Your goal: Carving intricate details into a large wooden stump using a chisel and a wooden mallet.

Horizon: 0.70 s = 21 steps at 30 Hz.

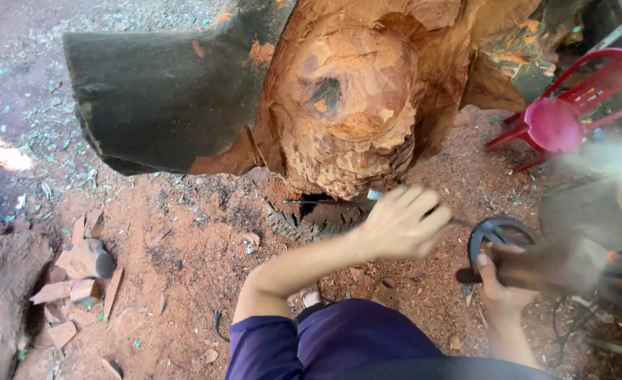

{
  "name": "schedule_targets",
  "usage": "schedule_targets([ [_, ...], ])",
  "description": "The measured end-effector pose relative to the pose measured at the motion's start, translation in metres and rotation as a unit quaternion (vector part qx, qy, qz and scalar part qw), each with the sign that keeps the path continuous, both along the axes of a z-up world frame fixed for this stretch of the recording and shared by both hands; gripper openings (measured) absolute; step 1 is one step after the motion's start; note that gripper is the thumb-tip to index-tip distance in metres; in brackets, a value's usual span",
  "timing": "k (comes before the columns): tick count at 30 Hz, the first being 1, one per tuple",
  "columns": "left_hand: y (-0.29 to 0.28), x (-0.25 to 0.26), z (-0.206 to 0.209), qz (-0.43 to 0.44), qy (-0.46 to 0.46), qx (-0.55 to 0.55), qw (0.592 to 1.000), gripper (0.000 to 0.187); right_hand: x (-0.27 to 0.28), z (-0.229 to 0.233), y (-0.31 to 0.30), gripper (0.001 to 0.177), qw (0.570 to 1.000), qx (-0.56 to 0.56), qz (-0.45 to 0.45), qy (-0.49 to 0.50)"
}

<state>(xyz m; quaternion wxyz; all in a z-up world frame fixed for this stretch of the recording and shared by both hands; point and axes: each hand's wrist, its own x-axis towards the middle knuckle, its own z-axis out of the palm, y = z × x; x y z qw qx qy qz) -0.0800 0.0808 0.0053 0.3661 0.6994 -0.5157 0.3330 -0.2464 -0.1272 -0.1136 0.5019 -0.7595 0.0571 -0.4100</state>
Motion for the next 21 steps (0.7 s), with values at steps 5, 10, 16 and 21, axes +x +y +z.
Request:
schedule_targets([
  [5, 0.052, -0.027, -0.058, -0.067, 0.246, 0.008, 0.967, 0.032, -0.014, -0.006, 0.012, 0.017, 0.975, 0.211, -0.028, 0.064],
  [10, 0.095, -0.044, -0.019, -0.141, 0.514, -0.329, 0.779, 0.014, -0.025, -0.037, -0.001, 0.017, 0.955, 0.261, -0.040, 0.136],
  [16, 0.080, -0.012, -0.005, -0.041, 0.275, -0.399, 0.874, 0.008, -0.015, -0.024, 0.014, 0.017, 0.968, 0.212, 0.069, 0.117],
  [21, 0.067, 0.009, -0.006, -0.077, 0.376, -0.507, 0.772, 0.023, -0.020, -0.031, 0.019, 0.026, 0.984, 0.121, 0.047, 0.123],
])
